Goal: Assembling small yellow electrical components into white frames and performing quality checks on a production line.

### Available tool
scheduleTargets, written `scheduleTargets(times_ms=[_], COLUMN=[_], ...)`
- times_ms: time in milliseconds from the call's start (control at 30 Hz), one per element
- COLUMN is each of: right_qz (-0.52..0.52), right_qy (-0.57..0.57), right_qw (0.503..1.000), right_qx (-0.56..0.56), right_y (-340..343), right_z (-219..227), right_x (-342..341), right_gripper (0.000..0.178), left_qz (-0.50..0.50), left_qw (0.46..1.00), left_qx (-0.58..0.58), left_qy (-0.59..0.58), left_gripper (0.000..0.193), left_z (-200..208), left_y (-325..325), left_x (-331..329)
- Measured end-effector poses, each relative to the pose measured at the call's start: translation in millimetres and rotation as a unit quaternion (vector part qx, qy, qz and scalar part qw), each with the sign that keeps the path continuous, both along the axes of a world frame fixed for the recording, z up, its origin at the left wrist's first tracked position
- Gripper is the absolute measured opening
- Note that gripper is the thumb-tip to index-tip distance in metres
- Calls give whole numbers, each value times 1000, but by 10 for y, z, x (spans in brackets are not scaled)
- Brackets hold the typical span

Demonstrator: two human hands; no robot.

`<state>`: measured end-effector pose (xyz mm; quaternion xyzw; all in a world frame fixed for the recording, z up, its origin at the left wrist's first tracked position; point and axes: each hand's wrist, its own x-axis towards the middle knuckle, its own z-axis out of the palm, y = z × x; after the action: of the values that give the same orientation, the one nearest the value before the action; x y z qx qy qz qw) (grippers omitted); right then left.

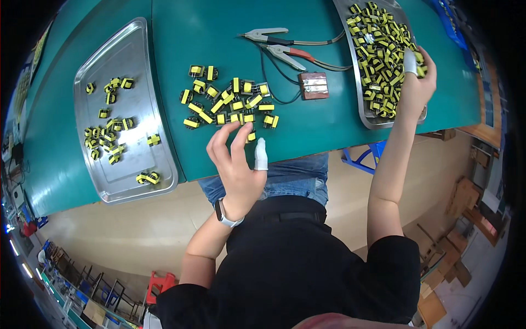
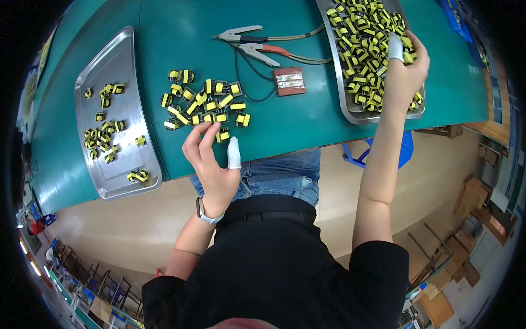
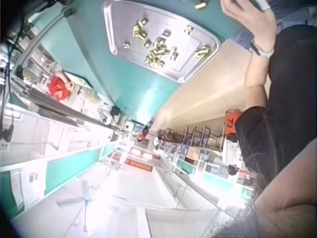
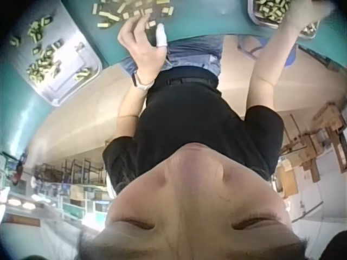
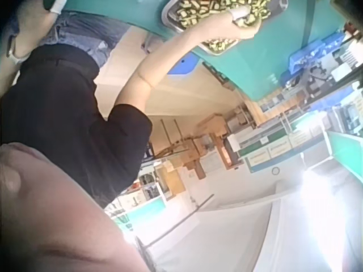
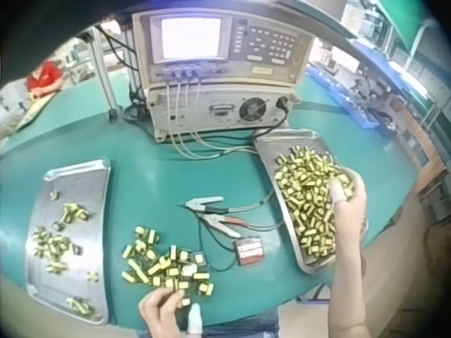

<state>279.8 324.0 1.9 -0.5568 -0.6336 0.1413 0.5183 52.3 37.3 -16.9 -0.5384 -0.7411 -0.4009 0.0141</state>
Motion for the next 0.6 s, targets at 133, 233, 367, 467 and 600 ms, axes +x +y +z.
scheduleTargets(times_ms=[133,233,367,467,600], right_qz=[-14,136,487,519,517], right_qy=[-171,-171,-152,-151,-175], right_qw=[981,967,857,840,837], right_qx=[92,134,76,36,28], right_y=[-46,-614,-1280,-1474,-1508], right_z=[-145,-55,-42,-201,-244], right_x=[-43,-479,-900,-940,-909], right_gripper=[35,26,42,45,41], left_qz=[-27,-16,-34,-42,-41], left_qw=[997,998,997,997,997], left_qx=[-56,-48,-38,-38,-29], left_qy=[-39,-42,-54,-54,-55], left_gripper=[51,49,43,41,40], left_z=[-23,28,32,25,12], left_y=[-47,-13,24,16,-66], left_x=[-37,-70,-121,-115,-146])
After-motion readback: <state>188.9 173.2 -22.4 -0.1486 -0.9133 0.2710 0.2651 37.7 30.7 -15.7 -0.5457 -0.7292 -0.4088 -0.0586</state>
